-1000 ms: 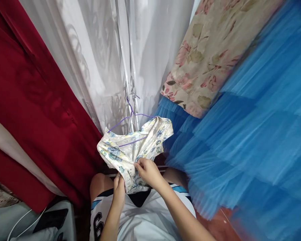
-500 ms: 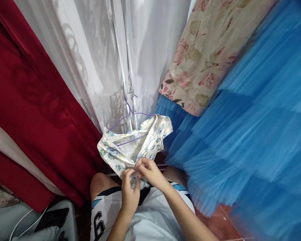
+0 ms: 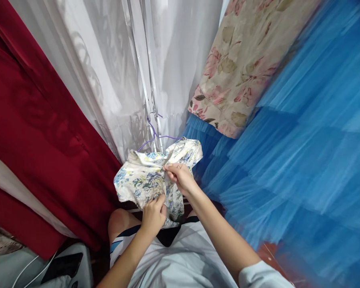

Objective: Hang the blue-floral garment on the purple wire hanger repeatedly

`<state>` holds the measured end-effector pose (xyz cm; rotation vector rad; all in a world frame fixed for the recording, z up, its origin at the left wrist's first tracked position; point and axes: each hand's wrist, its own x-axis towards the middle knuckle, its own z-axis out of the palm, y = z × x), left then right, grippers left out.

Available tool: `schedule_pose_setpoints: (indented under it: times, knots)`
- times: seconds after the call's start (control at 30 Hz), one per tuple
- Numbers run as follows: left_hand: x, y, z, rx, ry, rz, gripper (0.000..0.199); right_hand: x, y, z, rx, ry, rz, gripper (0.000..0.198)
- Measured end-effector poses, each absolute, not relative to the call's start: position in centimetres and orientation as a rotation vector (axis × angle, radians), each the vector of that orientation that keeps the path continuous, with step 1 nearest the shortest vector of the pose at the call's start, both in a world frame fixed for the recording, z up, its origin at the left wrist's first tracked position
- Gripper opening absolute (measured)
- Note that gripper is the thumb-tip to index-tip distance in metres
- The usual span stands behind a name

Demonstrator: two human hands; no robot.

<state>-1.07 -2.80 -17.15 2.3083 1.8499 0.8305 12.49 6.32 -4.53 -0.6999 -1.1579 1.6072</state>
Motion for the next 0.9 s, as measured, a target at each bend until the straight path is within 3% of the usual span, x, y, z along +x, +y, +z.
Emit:
schedule_pose_setpoints:
  times: [0.1, 0.2, 0.3, 0.43, 0.5, 0.57, 0.63, 0.9]
  knots:
    - [-2.7, -4.5, -19.8, 2.260, 1.799, 0.435, 0.020, 12.7, 8.3, -0.5, -0.610, -1.110, 1.396, 0.020]
    - [-3.0, -5.8, -21.9, 2.073, 1.745, 0.424, 0.019, 13.3, 9.1, 2.1, -0.595, -1.160, 1.328, 0.017]
    - [-2.0, -4.7, -20.2, 1.934, 1.630, 0.880, 0.018, 13.5, 8.9, 1.8, -0.630, -1.249, 1.401, 0.017]
    - [0.1, -0.1, -13.5, 1.725, 1.508, 1.576, 0.029, 13.1, 7.5, -0.9, -0.727, -1.296, 1.443, 0.017]
    - [0.8, 1.9, -10.7, 1.726, 1.464, 1.740, 0.032, 12.8, 6.5, -2.0, -0.763, -1.331, 1.461, 0.018]
    - [1.2, 3.1, -9.3, 1.782, 1.464, 1.803, 0.018, 12.8, 5.7, -2.7, -0.772, -1.384, 1.448, 0.020]
    - [1.3, 3.3, -9.0, 1.845, 1.498, 1.789, 0.007, 12.8, 5.3, -3.0, -0.770, -1.435, 1.406, 0.025]
    - [-0.6, 1.2, -11.5, 2.193, 1.623, 1.210, 0.010, 11.8, 9.6, -1.8, -0.720, -1.246, 1.452, 0.026]
